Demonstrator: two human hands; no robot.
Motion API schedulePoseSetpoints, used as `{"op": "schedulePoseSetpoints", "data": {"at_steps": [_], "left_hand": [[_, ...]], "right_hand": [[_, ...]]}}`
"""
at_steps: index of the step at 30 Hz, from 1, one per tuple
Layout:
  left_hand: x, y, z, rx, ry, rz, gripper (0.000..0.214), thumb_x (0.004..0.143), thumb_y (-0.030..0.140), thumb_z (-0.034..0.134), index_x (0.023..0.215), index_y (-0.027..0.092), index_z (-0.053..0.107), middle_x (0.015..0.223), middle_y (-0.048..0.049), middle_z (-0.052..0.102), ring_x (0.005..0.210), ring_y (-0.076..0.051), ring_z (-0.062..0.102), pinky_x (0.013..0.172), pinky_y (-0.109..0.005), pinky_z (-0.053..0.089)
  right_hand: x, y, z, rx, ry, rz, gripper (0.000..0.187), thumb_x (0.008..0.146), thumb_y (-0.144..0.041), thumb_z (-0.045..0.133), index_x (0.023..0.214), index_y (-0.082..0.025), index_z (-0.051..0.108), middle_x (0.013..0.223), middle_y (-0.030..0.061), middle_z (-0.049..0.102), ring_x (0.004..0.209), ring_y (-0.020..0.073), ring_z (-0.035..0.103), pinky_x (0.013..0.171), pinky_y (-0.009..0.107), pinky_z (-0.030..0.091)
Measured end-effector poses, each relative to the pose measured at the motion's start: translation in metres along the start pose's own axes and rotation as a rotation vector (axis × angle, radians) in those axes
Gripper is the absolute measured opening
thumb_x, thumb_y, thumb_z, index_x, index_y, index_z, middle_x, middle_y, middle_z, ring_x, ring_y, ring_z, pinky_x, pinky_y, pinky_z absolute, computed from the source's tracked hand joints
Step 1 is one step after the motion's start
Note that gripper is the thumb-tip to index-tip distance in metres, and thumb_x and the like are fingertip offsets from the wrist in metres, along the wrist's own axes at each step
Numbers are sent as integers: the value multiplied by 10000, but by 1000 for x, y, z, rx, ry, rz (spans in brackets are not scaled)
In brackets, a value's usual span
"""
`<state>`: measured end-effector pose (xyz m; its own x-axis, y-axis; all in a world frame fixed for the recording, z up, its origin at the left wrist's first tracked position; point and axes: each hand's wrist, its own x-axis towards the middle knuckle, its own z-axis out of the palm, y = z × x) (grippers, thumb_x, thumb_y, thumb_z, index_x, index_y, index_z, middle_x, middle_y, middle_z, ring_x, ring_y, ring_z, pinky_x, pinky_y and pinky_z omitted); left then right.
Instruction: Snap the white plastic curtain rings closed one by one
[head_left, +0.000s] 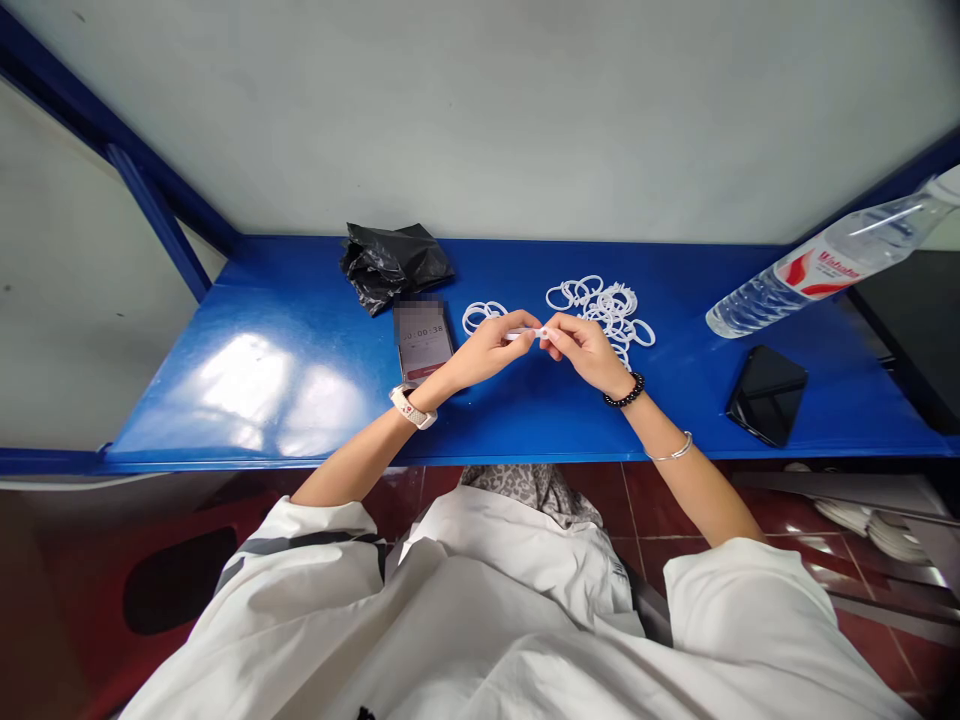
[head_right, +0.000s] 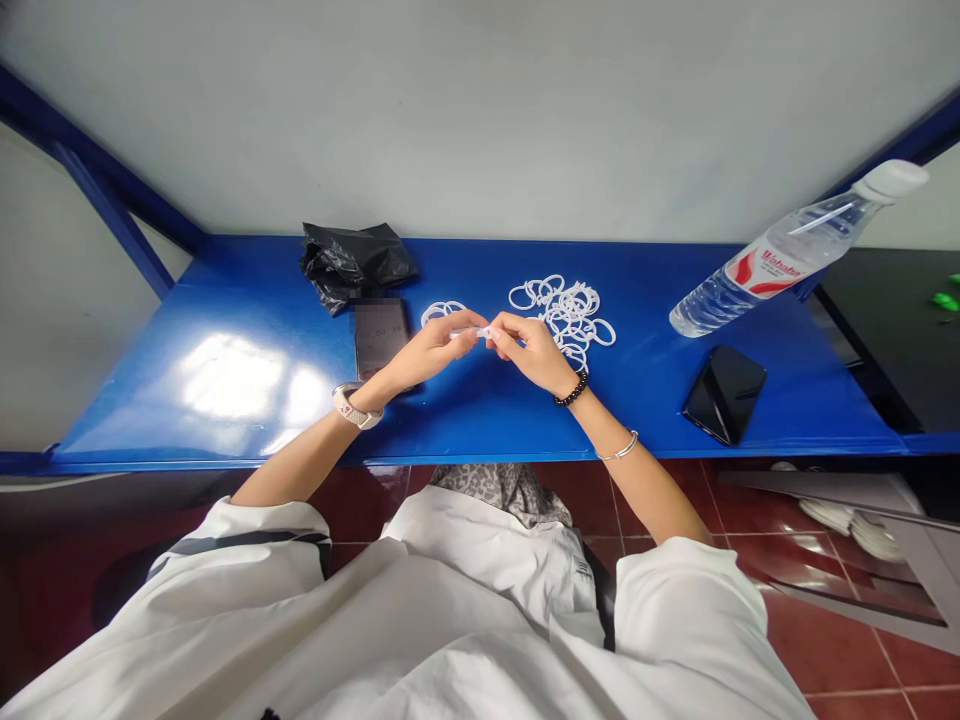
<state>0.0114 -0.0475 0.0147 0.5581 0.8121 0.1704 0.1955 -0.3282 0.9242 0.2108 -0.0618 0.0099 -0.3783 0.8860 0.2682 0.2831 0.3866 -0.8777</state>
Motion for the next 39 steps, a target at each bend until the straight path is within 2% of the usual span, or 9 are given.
{"op": "schedulePoseSetpoints", "data": {"at_steps": [3, 10, 17, 25, 39], "left_hand": [[0, -1, 2, 5, 31, 23, 246, 907, 426, 555, 927, 195, 639, 749, -4, 625, 636, -135, 463, 606, -254, 341], [0, -2, 5, -4, 30, 46, 184, 873, 381, 554, 901, 203, 587, 701, 14, 593, 590, -123, 412, 578, -253, 292], [0, 1, 5, 1, 18, 4, 172, 844, 377, 561, 866, 207, 544, 652, 40, 531, 565, -111, 364, 569, -254, 276], [0, 0, 4, 66, -8, 49, 177, 853, 369, 490, 862, 193, 512, 675, 35, 512, 586, -107, 378, 572, -243, 290], [7, -12, 1, 165, 9, 15, 149, 843, 324, 476, 869, 187, 526, 686, 38, 525, 605, -106, 399, 601, -243, 306]], "right_hand": [[0, 0, 0, 2, -5, 0, 461, 957, -624, 530, 743, -220, 587, 640, -20, 561, 563, 125, 503, 591, 272, 426], [0, 1, 1, 3, -26, -4, 480, 955, -640, 529, 732, -219, 587, 623, -21, 552, 555, 126, 495, 570, 272, 396], [0, 2, 1, 5, -24, -36, 447, 970, -588, 534, 732, -215, 596, 607, -26, 548, 548, 124, 497, 557, 268, 375], [0, 3, 2, 8, -28, -53, 462, 979, -592, 529, 726, -209, 581, 607, -27, 556, 545, 117, 493, 559, 264, 375], [5, 13, 7, 29, -17, 20, 444, 963, -579, 548, 729, -204, 591, 611, -29, 541, 543, 111, 477, 562, 263, 380]]}}
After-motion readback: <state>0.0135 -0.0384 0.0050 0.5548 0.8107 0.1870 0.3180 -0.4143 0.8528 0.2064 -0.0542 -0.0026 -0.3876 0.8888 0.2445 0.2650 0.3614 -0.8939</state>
